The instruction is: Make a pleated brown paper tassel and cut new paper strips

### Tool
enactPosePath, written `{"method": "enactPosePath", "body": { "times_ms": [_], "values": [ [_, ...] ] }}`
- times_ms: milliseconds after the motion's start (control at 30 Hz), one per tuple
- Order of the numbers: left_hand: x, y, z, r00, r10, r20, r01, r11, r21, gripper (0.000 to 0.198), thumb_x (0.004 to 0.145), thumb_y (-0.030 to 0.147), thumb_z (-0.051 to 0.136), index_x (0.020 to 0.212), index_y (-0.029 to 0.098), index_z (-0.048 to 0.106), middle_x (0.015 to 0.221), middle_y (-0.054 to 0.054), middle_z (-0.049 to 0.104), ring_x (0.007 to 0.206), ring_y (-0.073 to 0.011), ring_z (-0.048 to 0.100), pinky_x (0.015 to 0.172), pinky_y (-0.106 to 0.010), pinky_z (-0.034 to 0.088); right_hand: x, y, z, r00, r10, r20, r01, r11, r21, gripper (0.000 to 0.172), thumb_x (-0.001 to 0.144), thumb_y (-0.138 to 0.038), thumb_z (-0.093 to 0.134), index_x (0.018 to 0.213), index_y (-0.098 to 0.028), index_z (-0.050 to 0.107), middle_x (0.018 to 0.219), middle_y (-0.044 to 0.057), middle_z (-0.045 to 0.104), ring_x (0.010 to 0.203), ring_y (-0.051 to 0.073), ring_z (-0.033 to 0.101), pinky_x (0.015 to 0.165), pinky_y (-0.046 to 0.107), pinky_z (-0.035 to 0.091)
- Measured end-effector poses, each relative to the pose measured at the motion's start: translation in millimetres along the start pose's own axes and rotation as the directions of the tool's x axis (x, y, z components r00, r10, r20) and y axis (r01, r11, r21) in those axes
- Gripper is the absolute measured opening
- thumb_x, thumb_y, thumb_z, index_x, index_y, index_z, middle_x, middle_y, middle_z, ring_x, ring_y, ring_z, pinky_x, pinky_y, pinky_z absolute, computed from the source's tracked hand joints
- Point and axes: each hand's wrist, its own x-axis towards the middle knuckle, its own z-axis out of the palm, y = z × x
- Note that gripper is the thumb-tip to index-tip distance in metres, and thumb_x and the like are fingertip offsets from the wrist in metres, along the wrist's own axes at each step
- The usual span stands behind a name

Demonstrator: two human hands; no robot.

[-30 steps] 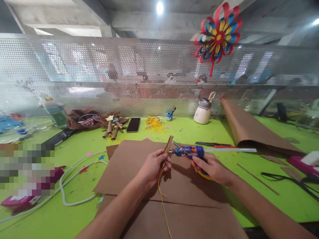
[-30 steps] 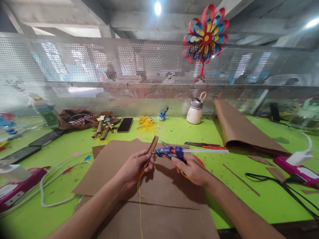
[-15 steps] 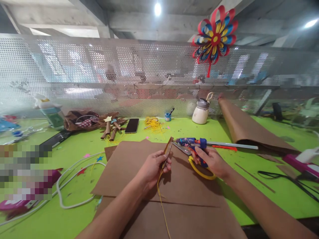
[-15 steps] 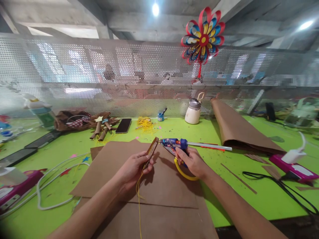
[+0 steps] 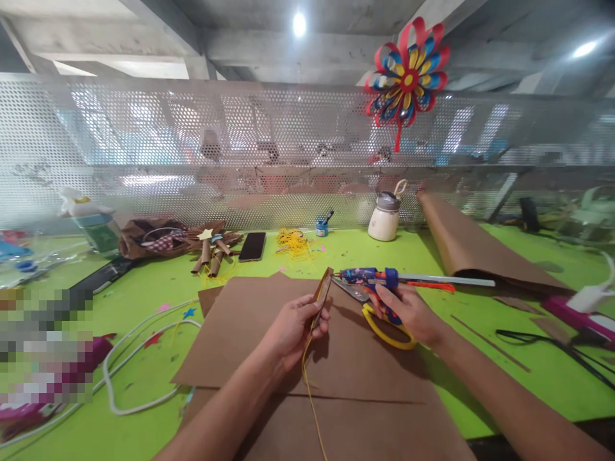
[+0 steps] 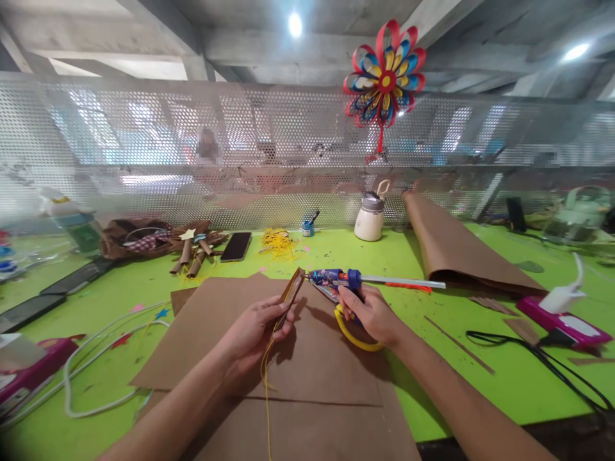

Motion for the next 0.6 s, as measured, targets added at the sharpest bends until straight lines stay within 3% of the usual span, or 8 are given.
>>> {"method": "enactPosePath", "body": {
  "times_ms": [200, 600],
  "values": [
    [4.3, -0.9, -4.5, 1.0, -0.018, 0.008, 0.019, 0.999, -0.029, 0.013, 0.081, 0.01, 0.055, 0.092, 0.006, 0.062, 0.066, -0.003, 0.056, 0.049, -0.0059, 0.05, 0.046, -0.015, 0.041, -3.6, -1.3, 1.6, 0.999, -0.016, 0.046, 0.018, 0.998, -0.063, 0.044, 0.093, -0.051, 0.041, 0.067, -0.017, 0.053, 0.062, 0.001, 0.052, 0.061, 0.014, 0.05, 0.062, 0.028, 0.04],
    [1.8, 0.9, -3.8, 0.999, -0.046, 0.024, 0.046, 0.999, -0.015, 0.019, 0.081, 0.01, 0.056, 0.098, 0.005, 0.062, 0.069, -0.004, 0.057, 0.05, -0.0052, 0.05, 0.046, -0.014, 0.039, 0.3, -0.7, -1.8, 0.998, -0.039, -0.055, 0.033, 0.994, -0.108, 0.047, 0.093, -0.052, 0.04, 0.061, -0.018, 0.051, 0.061, 0.002, 0.053, 0.063, 0.015, 0.051, 0.064, 0.029, 0.041]
  ]
}}
